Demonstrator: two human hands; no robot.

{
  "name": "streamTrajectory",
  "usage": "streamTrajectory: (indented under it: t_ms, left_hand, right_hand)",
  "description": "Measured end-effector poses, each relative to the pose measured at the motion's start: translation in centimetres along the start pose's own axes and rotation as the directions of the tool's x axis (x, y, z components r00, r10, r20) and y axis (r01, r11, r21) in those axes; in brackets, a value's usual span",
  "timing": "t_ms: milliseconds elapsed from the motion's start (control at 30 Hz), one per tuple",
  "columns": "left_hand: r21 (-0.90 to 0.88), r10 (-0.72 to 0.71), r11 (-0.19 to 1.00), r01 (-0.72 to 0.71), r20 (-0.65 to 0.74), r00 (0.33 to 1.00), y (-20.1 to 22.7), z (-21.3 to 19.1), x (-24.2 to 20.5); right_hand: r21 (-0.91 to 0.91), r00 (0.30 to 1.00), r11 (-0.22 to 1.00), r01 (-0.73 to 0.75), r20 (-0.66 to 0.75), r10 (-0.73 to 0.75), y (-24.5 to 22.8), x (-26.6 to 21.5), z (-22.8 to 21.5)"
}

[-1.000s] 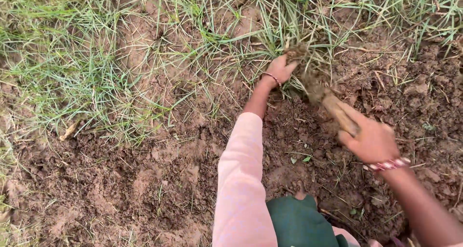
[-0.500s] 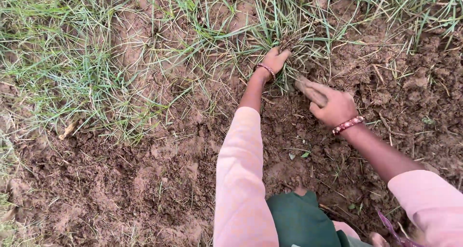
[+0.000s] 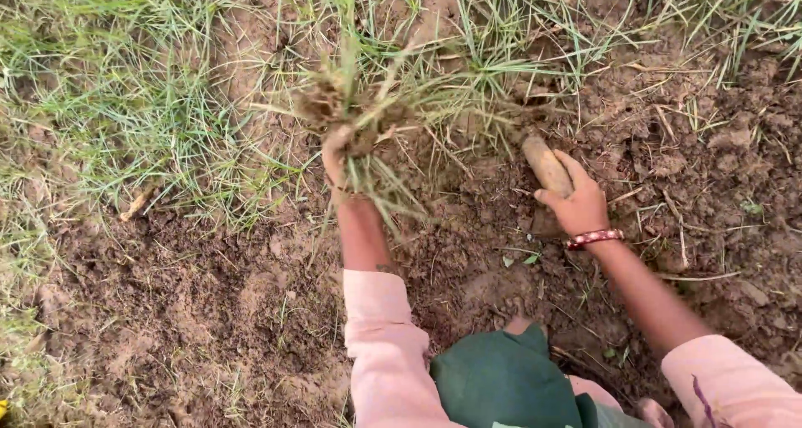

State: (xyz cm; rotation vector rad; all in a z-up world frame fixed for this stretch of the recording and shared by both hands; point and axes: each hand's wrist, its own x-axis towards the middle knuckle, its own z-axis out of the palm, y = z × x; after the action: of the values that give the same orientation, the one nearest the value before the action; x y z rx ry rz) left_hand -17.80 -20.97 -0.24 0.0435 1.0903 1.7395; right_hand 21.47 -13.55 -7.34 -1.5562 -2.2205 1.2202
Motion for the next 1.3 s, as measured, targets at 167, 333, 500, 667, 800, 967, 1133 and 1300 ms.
streamTrajectory:
  t_ms: [167, 333, 500, 667, 800, 967, 1133, 1300]
  left_hand:
    - [0.967, -0.130, 0.181, -0.180, 0.205, 0.970, -5.1, 1.5, 5.0]
    - [0.799, -0.206, -0.550, -0.242, 0.151, 0.967, -11.0, 4.7, 4.7]
    - [0.796, -0.106, -0.412, -0.443, 0.441, 0.891, -15.0, 5.4, 8.3]
    - [0.719, -0.247, -0.435, -0.542, 0.483, 0.840, -17.8, 7.6, 10.7]
    - [0.724, -0.286, -0.478, -0.497, 0.407, 0.868, -18.2, 7.8, 11.0]
    - [0.883, -0.044, 0.453, -0.119, 0.156, 0.987, -11.8, 7.7, 10.5]
    - [0.761, -0.010, 0.610, -0.221, 0.286, 0.958, -11.0, 3.5, 11.5]
    - [0.829, -0.283, -0.357, -0.431, 0.344, 0.896, -17.2, 9.1, 9.6]
  right_hand:
    - [0.851, 0.828, 0.177, -0.495, 0.400, 0.392, 2.8, -2.9, 0.7]
    - [0.895, 0.914, 0.250, -0.370, 0.303, 0.270, 3.6, -3.6, 1.3]
    - [0.712, 0.999, 0.701, -0.021, -0.011, 0.041, 6.8, -2.4, 2.1]
    - [0.577, 0.997, 0.814, -0.069, 0.019, 0.071, 4.0, -2.3, 0.9]
    - [0.599, 0.996, 0.796, -0.088, 0.030, 0.087, 3.0, -2.2, 0.3]
    - [0.664, 0.973, 0.712, -0.228, 0.138, 0.184, 2.9, -2.0, 0.1]
    - [0.644, 0.995, 0.759, -0.095, 0.054, 0.078, 5.1, -2.0, 1.4]
    - [0.663, 0.994, 0.741, -0.109, 0.055, 0.096, 3.6, -2.2, 0.6]
